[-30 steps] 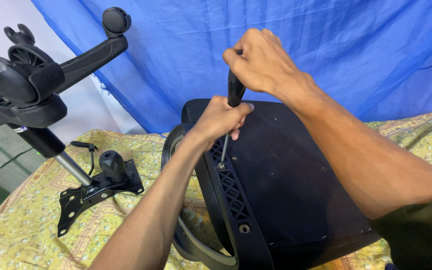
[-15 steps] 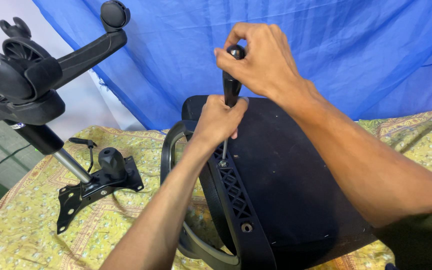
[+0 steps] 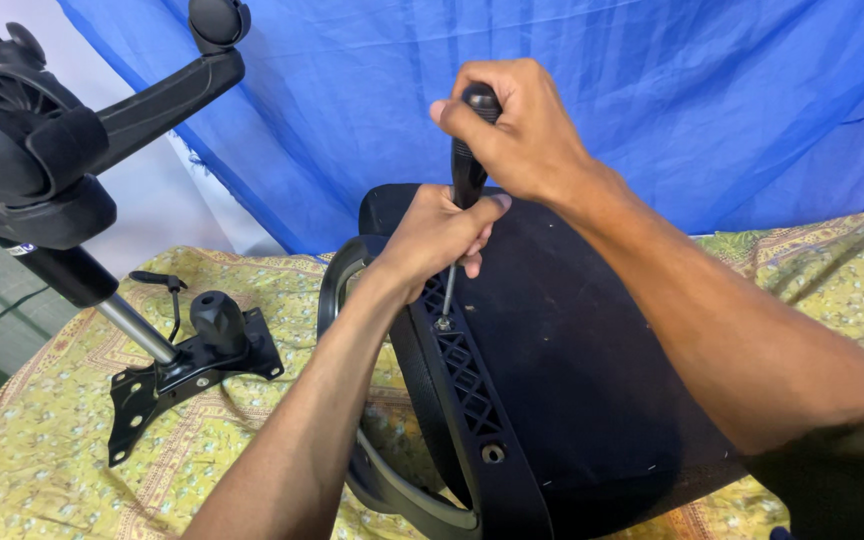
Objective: The person uses a screwdriver to remove screws from the underside of an office chair seat, detaching the seat from its metal mounting bracket. They then flip the seat over and continue unscrewing fasteners from the seat's base frame.
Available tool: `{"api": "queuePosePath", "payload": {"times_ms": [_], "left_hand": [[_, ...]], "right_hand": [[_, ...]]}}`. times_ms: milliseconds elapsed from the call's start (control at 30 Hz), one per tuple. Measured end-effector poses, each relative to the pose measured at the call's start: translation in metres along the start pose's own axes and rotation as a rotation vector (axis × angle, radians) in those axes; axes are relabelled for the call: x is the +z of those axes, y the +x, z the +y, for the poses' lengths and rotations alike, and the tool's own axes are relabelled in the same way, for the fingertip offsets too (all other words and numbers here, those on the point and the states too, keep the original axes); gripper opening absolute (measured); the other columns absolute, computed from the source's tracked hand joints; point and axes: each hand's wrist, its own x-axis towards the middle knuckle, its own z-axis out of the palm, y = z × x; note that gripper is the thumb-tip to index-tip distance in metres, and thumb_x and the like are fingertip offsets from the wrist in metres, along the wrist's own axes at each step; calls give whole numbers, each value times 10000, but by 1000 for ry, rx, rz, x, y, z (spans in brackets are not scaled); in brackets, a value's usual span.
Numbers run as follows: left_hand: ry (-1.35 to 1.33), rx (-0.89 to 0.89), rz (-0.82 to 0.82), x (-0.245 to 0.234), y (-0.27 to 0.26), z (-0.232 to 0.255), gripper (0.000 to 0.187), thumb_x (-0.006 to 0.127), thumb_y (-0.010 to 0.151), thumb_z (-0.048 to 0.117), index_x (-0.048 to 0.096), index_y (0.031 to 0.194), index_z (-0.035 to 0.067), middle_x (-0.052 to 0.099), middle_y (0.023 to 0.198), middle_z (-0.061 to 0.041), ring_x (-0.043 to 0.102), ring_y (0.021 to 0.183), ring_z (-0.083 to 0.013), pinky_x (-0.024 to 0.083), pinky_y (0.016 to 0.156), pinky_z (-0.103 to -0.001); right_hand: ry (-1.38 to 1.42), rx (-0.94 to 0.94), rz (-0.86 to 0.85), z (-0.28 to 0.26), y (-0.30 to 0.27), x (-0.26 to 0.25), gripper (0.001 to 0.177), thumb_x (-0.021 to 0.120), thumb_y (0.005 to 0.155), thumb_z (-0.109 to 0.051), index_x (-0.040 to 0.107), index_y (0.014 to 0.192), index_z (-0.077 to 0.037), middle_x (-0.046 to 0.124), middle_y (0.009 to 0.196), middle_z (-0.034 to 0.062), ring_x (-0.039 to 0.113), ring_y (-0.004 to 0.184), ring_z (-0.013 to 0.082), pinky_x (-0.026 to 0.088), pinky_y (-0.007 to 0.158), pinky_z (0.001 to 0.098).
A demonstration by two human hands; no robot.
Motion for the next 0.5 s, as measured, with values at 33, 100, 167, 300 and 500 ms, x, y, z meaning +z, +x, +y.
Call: {"api": "queuePosePath", "payload": {"times_ms": [33,100,167,300,500], "left_hand": [[3,-9,-9,-1,0,1,415,698,918,273,577,631,-1,595,595,-108,607,439,-171,519,465,-353],[197,-43,181,2,-2,-1,451,673,924,319,590,612,5,642,558,-127,640,433,-161,526,469,-342],[318,64,347,8,-7,-3,389,681,906,318,616,664,21,682,547,-118,660,458,-146,524,494,-340],[254,226,484,21,-23,-4,299,679,905,255,651,712,28,684,540,-82,664,474,-129,503,488,-337],[32,135,261,10,-25,-1,249,583,933,154,593,727,14,560,529,-35,560,391,-139,451,365,-296]], "right_hand": [[12,-21,31,-2,-3,5,281,739,963,-294,690,913,-22,571,663,29,531,607,117,431,577,358],[159,253,65,-11,-10,22,294,776,882,-301,650,990,-58,591,715,17,561,626,110,475,569,338],[351,444,55,-20,-18,35,330,803,839,-317,654,990,-64,645,765,29,616,674,112,528,631,312],[586,608,-71,-27,-19,38,349,801,827,-393,713,889,-61,767,840,83,728,780,139,612,766,313],[842,450,-469,-15,-10,20,348,753,912,-384,601,902,-71,768,981,182,750,798,226,626,578,382]]}}
